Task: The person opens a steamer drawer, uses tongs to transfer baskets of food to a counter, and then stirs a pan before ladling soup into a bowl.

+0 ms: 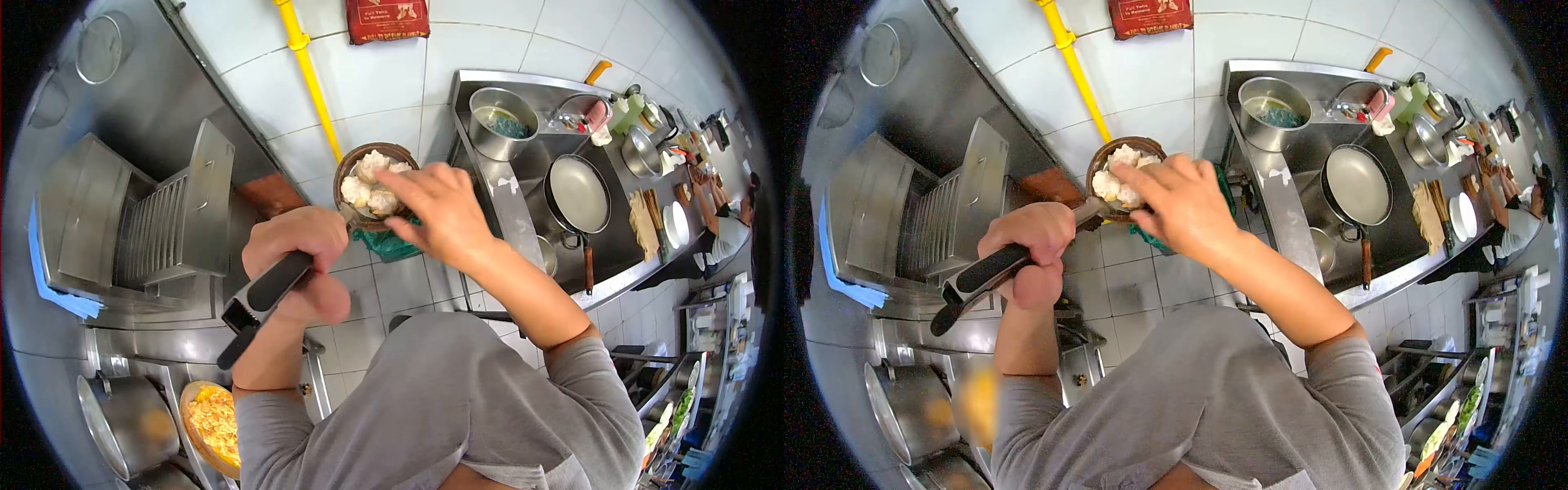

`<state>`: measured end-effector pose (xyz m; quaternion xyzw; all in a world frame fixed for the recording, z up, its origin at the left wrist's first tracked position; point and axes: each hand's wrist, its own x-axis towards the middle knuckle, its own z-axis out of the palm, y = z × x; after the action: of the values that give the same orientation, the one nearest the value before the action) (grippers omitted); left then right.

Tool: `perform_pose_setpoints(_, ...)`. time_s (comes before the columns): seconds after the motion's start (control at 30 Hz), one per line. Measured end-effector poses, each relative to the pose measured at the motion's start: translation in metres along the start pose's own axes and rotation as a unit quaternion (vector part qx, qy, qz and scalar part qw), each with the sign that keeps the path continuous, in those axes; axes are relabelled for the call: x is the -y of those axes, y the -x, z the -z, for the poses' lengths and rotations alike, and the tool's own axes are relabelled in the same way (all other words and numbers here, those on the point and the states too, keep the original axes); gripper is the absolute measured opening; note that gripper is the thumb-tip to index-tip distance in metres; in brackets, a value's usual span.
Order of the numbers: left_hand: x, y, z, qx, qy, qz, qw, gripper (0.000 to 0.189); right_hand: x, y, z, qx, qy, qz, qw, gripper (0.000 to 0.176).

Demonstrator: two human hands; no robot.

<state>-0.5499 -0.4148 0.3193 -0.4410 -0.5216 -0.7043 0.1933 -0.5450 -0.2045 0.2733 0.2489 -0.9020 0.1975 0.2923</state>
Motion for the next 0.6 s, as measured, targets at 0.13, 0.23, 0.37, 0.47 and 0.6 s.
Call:
perform_pose_setpoints(0.13, 0.001, -0.002, 0.008, 0.006, 0.008, 0.006, 1.000, 0.054, 0.006, -0.001, -0.018, 0.052, 0.030, -0.009, 0.998, 0.098)
perform_pose_setpoints(0.23, 0.004, -0.002, 0.018, 0.008, -0.023, 0.006, 1.000, 0.054, 0.007, -0.006, -0.025, 0.086, 0.016, -0.018, 0.996, 0.097)
perform_pose_setpoints(0.37, -0.008, -0.003, 0.040, -0.028, -0.064, 0.026, 0.997, 0.060, 0.018, -0.018, -0.025, -0.012, 0.019, 0.071, 0.997, 0.086)
perform_pose_setpoints(0.47, -0.039, -0.009, 0.086, -0.106, 0.061, -0.006, 0.992, 0.075, 0.004, -0.004, -0.042, -0.234, 0.044, 0.147, 0.960, 0.069)
perform_pose_setpoints(0.6, -0.138, -0.025, 0.147, -0.173, -0.011, -0.073, 0.982, 0.077, -0.001, 0.019, -0.077, -0.260, -0.026, -0.013, 0.965, 0.051)
